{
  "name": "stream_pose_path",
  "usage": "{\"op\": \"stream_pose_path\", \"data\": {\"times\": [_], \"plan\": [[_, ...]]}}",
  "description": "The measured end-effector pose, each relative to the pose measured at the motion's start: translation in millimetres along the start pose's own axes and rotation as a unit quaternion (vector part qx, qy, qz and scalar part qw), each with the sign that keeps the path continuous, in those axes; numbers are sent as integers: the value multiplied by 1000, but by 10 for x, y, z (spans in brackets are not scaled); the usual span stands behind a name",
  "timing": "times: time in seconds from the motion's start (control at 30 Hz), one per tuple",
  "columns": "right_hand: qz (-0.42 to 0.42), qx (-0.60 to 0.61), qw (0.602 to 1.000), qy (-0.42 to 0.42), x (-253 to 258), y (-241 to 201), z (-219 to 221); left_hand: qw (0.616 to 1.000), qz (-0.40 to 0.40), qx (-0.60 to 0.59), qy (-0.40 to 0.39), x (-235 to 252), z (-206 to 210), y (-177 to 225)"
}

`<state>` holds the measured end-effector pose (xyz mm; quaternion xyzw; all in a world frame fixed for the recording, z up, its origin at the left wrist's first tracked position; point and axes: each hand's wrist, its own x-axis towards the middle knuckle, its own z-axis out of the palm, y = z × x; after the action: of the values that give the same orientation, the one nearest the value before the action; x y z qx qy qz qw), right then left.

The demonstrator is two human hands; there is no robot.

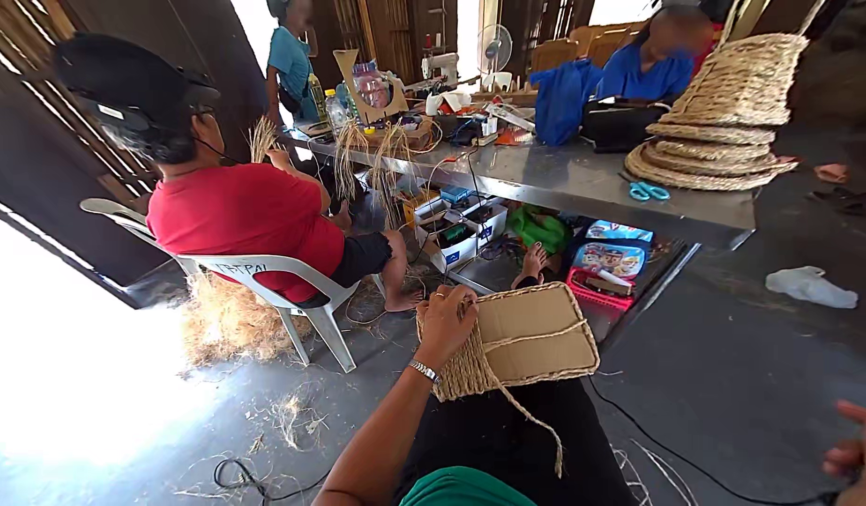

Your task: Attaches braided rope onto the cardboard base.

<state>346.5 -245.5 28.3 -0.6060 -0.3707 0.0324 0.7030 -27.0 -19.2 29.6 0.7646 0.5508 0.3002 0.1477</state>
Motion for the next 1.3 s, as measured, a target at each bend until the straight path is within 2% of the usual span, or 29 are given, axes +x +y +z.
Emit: {"op": "stream_pose_path", "data": {"times": [0.1, 0.2, 0.37, 0.5, 0.8, 1.0, 1.13, 1.3], "plan": [[11, 126, 989, -70, -169, -182, 389, 1000, -7, 13, 0, 18, 31, 65], [55, 187, 973, -125, -399, -278, 994, 1000, -8, 19, -3, 22, 31, 96], [42, 127, 957, -258, -715, -302, 1799, 1000, 5, -10, 12, 17, 22, 55], [33, 67, 949, -308, -984, -301, 2129, 1000, -10, -9, 14, -8, 29, 20], [-11, -47, 953, -300, -1256, -204, 2233, 1000, -9, 10, 27, -17, 43, 78], [-21, -33, 955, -294, -1295, -253, 2224, 999, 4, 16, 45, -6, 71, 76], [-14, -63, 951, -301, -1303, -284, 2210, 999, -19, 23, 14, 9, 26, 108], [11, -23, 951, -307, -1289, -286, 2191, 999, -30, 22, 4, 29, 16, 93]]}}
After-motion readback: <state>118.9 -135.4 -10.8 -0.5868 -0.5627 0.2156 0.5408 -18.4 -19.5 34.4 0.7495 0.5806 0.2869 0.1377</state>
